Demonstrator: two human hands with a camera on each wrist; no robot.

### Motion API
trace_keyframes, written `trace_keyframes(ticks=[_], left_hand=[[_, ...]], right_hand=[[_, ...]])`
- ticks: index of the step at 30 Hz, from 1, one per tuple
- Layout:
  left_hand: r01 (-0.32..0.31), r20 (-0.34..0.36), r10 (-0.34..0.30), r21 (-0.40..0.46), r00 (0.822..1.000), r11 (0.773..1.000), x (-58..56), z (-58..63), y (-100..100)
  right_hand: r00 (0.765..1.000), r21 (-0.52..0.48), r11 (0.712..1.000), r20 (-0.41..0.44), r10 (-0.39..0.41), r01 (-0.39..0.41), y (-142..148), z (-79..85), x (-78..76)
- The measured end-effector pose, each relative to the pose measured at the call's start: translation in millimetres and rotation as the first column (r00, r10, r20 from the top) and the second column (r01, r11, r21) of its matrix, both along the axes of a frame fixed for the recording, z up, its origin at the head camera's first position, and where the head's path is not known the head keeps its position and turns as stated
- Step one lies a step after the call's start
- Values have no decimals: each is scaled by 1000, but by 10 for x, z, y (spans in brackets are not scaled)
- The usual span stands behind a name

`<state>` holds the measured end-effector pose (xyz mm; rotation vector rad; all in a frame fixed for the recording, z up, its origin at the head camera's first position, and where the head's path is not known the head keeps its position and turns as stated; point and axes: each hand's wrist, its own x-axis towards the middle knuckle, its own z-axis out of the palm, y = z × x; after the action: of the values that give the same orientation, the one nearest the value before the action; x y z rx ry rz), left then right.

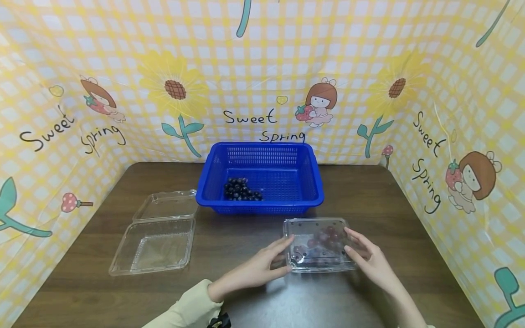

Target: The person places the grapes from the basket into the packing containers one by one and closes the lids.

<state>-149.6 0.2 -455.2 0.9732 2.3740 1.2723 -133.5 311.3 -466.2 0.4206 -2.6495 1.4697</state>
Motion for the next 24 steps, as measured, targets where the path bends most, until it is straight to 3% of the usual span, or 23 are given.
trace_keyframes(ticks=[6,15,24], left_hand=[[12,-20,-13,-39,1000,999,-14,10,60],[44,-40,-45,-26,998,999,-19,-24,171],[68,5,-68,-9,998,998,-19,-46,277]], right_hand=[[1000,11,1000,-16,-12,13,48,17,17],[999,42,998,-7,-50,51,154,12,35],[997,76,994,13,-82,81,231,46,83]])
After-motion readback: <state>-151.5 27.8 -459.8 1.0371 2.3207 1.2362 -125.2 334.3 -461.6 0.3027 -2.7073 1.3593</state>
